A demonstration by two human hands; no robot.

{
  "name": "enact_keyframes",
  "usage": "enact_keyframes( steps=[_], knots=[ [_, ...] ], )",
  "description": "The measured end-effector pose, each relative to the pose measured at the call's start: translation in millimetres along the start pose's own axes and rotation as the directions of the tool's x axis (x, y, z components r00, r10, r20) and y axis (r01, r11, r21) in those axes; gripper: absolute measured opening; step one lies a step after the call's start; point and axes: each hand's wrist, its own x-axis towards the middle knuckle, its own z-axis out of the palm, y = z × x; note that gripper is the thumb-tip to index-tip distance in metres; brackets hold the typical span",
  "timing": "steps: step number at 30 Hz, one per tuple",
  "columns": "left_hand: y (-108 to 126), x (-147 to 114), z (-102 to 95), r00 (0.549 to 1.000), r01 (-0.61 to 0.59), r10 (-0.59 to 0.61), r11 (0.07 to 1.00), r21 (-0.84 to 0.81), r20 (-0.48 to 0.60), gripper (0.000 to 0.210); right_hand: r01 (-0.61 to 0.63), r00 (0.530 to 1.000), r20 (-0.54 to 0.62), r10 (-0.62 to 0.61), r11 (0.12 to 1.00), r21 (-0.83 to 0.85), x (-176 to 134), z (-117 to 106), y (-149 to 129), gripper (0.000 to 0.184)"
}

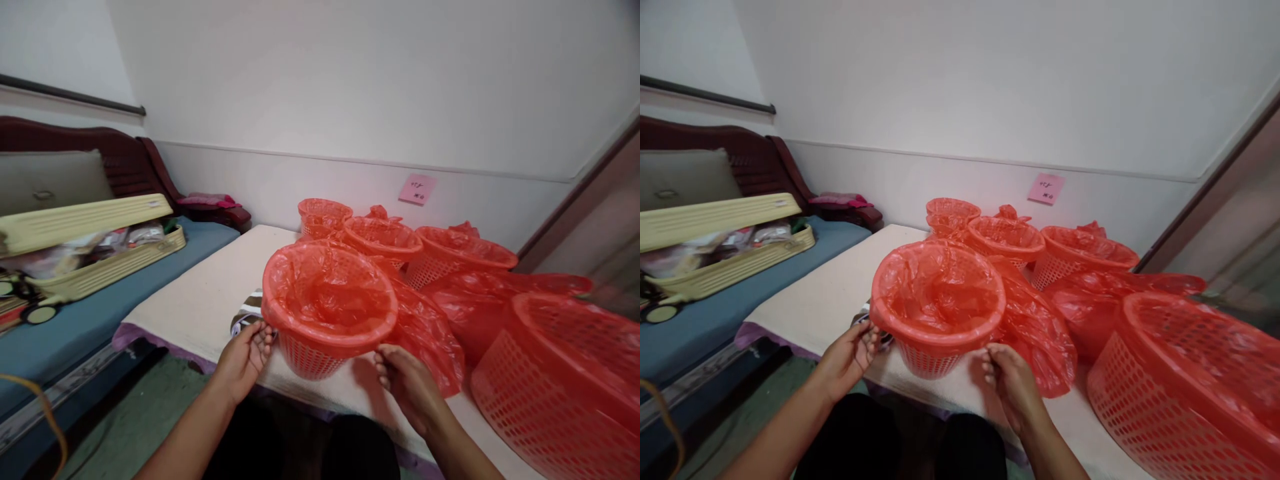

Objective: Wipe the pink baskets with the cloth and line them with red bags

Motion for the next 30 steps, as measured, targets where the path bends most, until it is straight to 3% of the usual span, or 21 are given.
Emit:
enact_keyframes(
  steps=[2, 3, 4, 6, 7, 9, 11, 13, 17, 19, 23, 30],
  knots=[
    [6, 1, -5.0, 0.998, -0.02, 0.02, 1.0, 0.002, -0.054, 0.02, 0.162, 0.971, -0.153, -0.186, 0.974, -0.156, -11, -1, -8, 0.019],
    [9, 0, -6.5, 0.997, -0.031, 0.031, 1.0, 0.005, -0.075, 0.019, 0.272, 0.921, -0.198, -0.336, 0.917, -0.292, -19, 2, -14, 0.017],
    [10, -1, -7.3, 0.995, -0.041, 0.042, 0.999, 0.007, -0.092, 0.019, 0.38, 0.853, -0.155, -0.498, 0.797, -0.469, -28, 9, -21, 0.014],
    [10, -4, -7.3, 0.992, -0.06, 0.06, 0.998, 0.01, -0.111, 0.019, 0.574, 0.688, 0.114, -0.717, 0.44, -0.691, -45, 30, -36, 0.011],
    [9, -6, -6.6, 0.991, -0.069, 0.069, 0.998, 0.01, -0.115, 0.019, 0.654, 0.608, 0.302, -0.734, 0.247, -0.715, -52, 44, -42, 0.012],
    [5, -10, -4.5, 0.99, -0.086, 0.086, 0.996, 0.006, -0.114, 0.02, 0.754, 0.455, 0.611, -0.648, -0.084, -0.651, -58, 71, -51, 0.019],
    [1, -16, -1.9, 0.991, -0.097, 0.097, 0.995, 0.003, -0.095, 0.021, 0.769, 0.373, 0.788, -0.489, -0.312, -0.558, -53, 93, -53, 0.026],
    [-2, -22, 1.3, 0.995, -0.089, 0.09, 0.996, 0.007, -0.051, 0.022, 0.744, 0.386, 0.849, -0.362, -0.422, -0.518, -42, 106, -50, 0.03],
    [-4, -36, 10.8, 0.994, -0.058, 0.056, 0.998, 0.023, 0.097, 0.022, 0.712, 0.541, 0.821, -0.182, -0.42, -0.562, -22, 109, -40, 0.022],
    [-6, -40, 16.6, 0.985, -0.074, 0.07, 0.997, 0.017, 0.158, 0.015, 0.691, 0.585, 0.802, -0.122, -0.443, -0.572, -19, 107, -37, 0.015],
    [-16, -36, 25.5, 0.974, -0.103, 0.102, 0.995, -0.004, 0.203, 0.03, 0.661, 0.589, 0.798, -0.129, -0.491, -0.567, -22, 104, -33, 0.012],
    [-26, -29, 24.6, 0.973, -0.145, 0.142, 0.989, 0.004, 0.183, 0.039, 0.628, 0.579, 0.793, -0.191, -0.516, -0.583, -30, 105, -28, 0.014]
  ],
)
